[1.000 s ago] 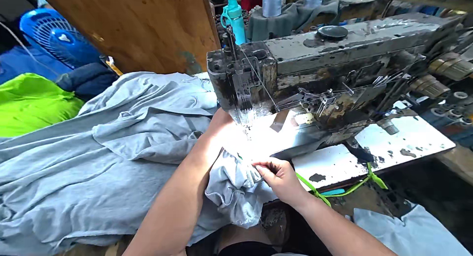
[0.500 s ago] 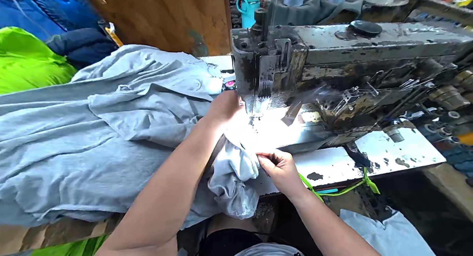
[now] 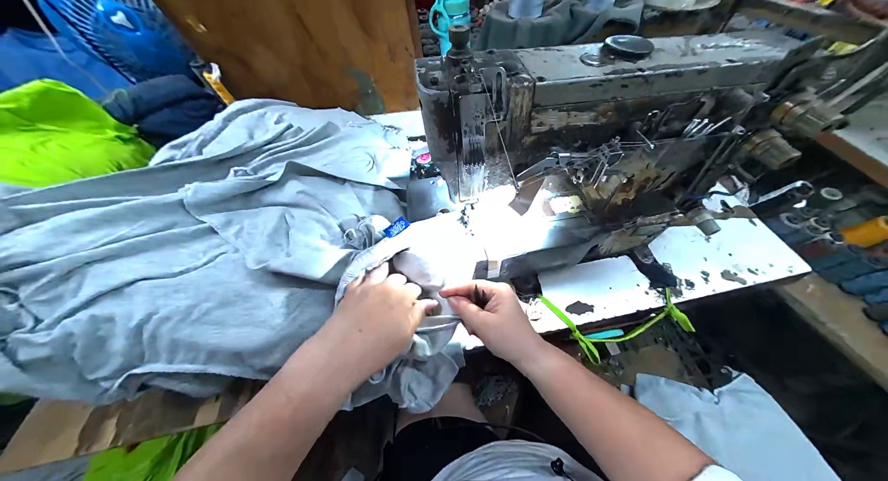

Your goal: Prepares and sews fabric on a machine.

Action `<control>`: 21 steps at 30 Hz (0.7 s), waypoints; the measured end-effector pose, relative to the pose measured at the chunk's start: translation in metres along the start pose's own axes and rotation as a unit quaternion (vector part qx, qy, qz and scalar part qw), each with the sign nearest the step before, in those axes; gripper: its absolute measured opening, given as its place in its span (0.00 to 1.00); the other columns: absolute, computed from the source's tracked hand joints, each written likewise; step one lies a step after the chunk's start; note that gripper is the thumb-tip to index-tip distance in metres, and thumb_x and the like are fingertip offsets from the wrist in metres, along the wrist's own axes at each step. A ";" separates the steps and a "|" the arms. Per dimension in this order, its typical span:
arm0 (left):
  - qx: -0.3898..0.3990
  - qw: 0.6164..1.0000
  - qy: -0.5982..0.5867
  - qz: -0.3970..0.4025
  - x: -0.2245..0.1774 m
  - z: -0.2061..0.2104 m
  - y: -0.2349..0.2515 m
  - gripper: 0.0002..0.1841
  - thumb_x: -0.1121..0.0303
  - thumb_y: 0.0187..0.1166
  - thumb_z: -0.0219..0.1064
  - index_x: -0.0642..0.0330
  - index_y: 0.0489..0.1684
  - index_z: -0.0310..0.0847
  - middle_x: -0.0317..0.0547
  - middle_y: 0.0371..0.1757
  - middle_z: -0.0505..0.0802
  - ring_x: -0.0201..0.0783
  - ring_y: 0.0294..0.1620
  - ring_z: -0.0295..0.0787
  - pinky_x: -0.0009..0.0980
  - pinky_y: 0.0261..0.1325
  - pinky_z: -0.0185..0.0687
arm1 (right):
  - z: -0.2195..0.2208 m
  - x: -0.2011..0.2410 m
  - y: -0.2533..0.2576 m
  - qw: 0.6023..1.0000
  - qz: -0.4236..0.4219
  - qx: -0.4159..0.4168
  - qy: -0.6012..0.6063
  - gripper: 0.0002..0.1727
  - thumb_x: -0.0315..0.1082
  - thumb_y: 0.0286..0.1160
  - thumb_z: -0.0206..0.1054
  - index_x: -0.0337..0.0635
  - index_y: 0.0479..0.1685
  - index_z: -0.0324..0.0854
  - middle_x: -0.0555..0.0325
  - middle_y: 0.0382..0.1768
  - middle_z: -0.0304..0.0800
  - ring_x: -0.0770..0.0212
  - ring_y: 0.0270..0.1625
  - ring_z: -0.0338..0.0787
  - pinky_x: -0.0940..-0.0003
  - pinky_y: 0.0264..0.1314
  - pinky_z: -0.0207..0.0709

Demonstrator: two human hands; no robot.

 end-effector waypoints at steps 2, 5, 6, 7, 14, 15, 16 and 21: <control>-0.069 0.994 0.022 0.079 -0.014 -0.003 -0.014 0.31 0.48 0.92 0.44 0.61 0.38 0.90 0.55 0.40 0.93 0.59 0.50 0.93 0.61 0.56 0.86 | -0.005 0.004 -0.004 1.000 0.003 -0.020 0.005 0.12 0.29 0.79 0.64 0.33 0.51 0.91 0.64 0.31 0.91 0.81 0.22 0.79 0.83 0.25 0.74; -0.108 0.987 0.054 0.102 -0.029 -0.008 -0.031 0.26 0.51 0.89 0.48 0.57 0.23 0.82 0.46 0.22 0.86 0.51 0.30 0.90 0.59 0.50 0.84 | -0.023 0.003 -0.010 0.998 0.055 -0.011 0.018 0.11 0.29 0.82 0.64 0.36 0.53 0.90 0.67 0.27 0.87 0.79 0.18 0.75 0.82 0.20 0.70; -0.135 0.984 0.046 0.108 -0.033 -0.010 -0.032 0.20 0.56 0.85 0.54 0.57 0.26 0.84 0.45 0.23 0.87 0.50 0.30 0.91 0.54 0.47 0.85 | -0.027 0.003 -0.009 0.998 0.059 -0.004 0.001 0.12 0.30 0.83 0.63 0.37 0.56 0.89 0.66 0.27 0.87 0.78 0.18 0.76 0.81 0.21 0.72; -0.163 0.979 0.020 0.120 -0.038 -0.013 -0.034 0.16 0.59 0.82 0.58 0.57 0.30 0.85 0.44 0.26 0.89 0.47 0.31 0.91 0.49 0.43 0.86 | -0.029 0.005 -0.007 0.999 0.034 -0.003 -0.040 0.14 0.32 0.85 0.61 0.37 0.59 0.88 0.65 0.29 0.88 0.77 0.20 0.79 0.81 0.23 0.75; -0.281 0.926 -0.165 0.192 -0.066 -0.055 -0.036 0.07 0.65 0.77 0.64 0.55 0.33 0.86 0.38 0.28 0.89 0.31 0.32 0.84 0.26 0.38 0.78 | -0.041 0.045 0.012 0.891 -0.290 0.096 -0.334 0.15 0.21 0.76 0.61 0.36 0.53 0.92 0.46 0.52 0.96 0.55 0.53 0.95 0.60 0.60 0.87; -0.297 0.917 -0.183 0.193 -0.064 -0.055 -0.033 0.07 0.63 0.77 0.67 0.55 0.34 0.86 0.38 0.29 0.90 0.29 0.33 0.84 0.24 0.40 0.78 | -0.040 0.052 0.004 0.880 -0.321 0.127 -0.327 0.14 0.21 0.75 0.62 0.36 0.50 0.92 0.49 0.46 0.96 0.58 0.49 0.95 0.63 0.57 0.87; -0.306 0.910 -0.198 0.198 -0.062 -0.052 -0.031 0.10 0.58 0.77 0.70 0.54 0.38 0.86 0.38 0.32 0.90 0.29 0.38 0.85 0.25 0.46 0.79 | -0.039 0.059 -0.007 0.873 -0.342 0.147 -0.314 0.12 0.21 0.74 0.62 0.36 0.47 0.91 0.50 0.42 0.96 0.61 0.45 0.94 0.68 0.54 0.87; -0.273 0.932 -0.063 0.230 -0.038 0.018 -0.003 0.22 0.64 0.73 0.70 0.50 0.68 0.82 0.46 0.50 0.93 0.50 0.59 0.90 0.74 0.78 0.62 | -0.047 0.049 -0.058 0.891 -0.331 0.137 -0.280 0.08 0.28 0.82 0.62 0.36 0.42 0.87 0.51 0.42 0.93 0.66 0.45 0.92 0.77 0.51 0.85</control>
Point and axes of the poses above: each hand's wrist, its own y-axis towards the middle knuckle, its own z-axis out of the palm, x = y × z, the point moved 2 cm from there along y, towards the middle knuckle
